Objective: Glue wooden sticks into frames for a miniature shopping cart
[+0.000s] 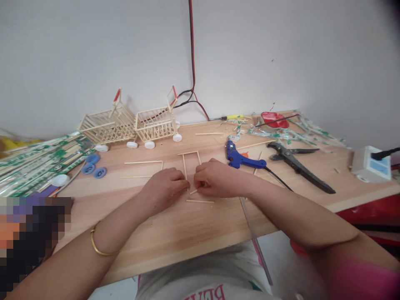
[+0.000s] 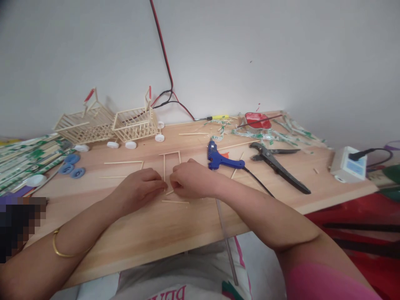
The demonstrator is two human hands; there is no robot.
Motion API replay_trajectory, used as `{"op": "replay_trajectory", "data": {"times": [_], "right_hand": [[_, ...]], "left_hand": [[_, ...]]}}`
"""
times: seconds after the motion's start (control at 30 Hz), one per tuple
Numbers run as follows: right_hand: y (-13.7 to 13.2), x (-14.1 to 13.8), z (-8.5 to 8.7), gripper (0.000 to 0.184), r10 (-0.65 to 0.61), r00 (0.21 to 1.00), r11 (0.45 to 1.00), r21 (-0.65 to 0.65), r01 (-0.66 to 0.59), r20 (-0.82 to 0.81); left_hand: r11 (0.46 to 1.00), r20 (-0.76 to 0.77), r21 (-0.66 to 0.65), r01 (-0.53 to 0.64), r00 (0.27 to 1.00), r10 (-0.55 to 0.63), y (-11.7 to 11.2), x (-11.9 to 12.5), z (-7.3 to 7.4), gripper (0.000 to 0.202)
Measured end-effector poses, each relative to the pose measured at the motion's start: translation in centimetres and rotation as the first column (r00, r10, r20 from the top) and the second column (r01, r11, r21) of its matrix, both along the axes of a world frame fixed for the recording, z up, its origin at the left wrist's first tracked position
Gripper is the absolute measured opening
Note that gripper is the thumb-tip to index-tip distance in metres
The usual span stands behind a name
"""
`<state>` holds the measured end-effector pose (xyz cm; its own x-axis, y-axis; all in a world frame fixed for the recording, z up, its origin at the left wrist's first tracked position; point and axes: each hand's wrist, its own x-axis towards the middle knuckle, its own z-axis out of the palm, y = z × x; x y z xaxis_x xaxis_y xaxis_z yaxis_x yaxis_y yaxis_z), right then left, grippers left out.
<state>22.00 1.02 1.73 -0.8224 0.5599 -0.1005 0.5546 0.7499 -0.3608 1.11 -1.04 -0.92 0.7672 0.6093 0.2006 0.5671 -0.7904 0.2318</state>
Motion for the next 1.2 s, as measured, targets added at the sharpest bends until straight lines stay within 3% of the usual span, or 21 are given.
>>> {"op": "replay_trajectory", "data": {"times": [0.17, 0.27, 0.47, 0.6, 1.2], "right_hand": [[0.3, 0.2, 0.1, 0.012, 0.078, 0.977, 0.986, -0.128, -0.104, -0.196], [0.1, 0.3, 0.7, 0.013, 0.062, 0.967, 0.975, -0.192, -0.112, -0.247], [-1.2, 0.5, 1.0, 0.012, -0.054, 0.997, 0.989, -0.142, 0.046, -0.051], [-1.8, 0.1, 0.8, 0.013, -0.094, 0.996, 0.990, -0.102, 0.093, -0.002], [-2.2, -0.7, 0.5, 0.018, -0.001, 0.998, 0.999, -0.038, 0.004, 0.064]], "left_hand": [[1.000, -0.005, 0.006, -0.002, 1.000, 0.002, 0.0, 0.0, -0.2, 0.021], [1.000, 0.008, -0.005, 0.005, 1.000, -0.005, 0.1, 0.0, -0.2, 0.021], [0.994, 0.049, -0.111, 0.003, 0.999, 0.003, -0.2, -0.4, 1.0, 0.021], [0.970, -0.048, -0.239, 0.041, 0.997, -0.054, -0.8, -0.4, 1.9, 0.020], [0.961, -0.212, -0.268, -0.068, 0.977, 0.010, -1.9, 0.8, 1.9, 0.020]]}}
